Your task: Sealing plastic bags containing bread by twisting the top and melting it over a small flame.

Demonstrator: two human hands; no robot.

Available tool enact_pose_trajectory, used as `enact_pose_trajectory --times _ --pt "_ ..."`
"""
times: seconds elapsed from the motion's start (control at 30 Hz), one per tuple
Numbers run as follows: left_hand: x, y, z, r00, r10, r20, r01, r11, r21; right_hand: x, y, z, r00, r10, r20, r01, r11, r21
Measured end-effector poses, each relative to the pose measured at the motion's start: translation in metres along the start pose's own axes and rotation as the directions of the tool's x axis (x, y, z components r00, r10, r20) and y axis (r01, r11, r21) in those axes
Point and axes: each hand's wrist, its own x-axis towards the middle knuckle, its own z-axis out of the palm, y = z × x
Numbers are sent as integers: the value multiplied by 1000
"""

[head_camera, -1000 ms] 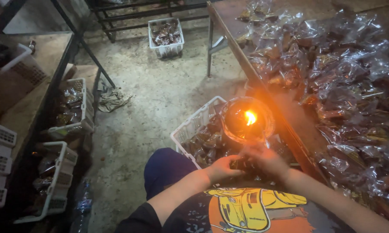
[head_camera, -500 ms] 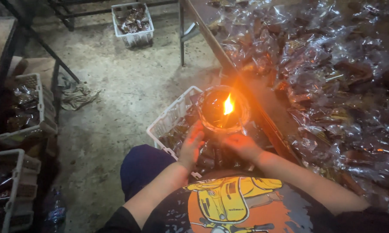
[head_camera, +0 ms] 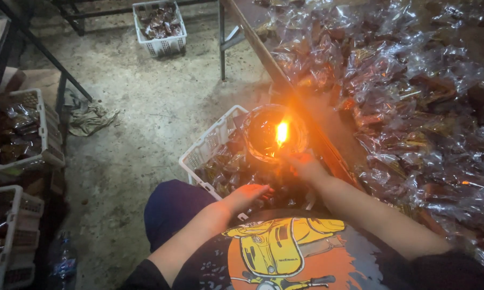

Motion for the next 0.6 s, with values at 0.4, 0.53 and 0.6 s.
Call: enact_pose_trajectory --times 0.4,0.53,0.6 --pt "-30 56 18 994 -108 -6 95 900 -426 -7 65 -2 974 33 222 0 990 -144" --pt "-3 12 -1 982 -150 -112 124 969 -212 8 74 -18 984 -86 157 104 988 -115" --pt "31 -35 -23 975 -187 -118 156 960 -230 9 70 -34 987 -112 118 128 982 -138"
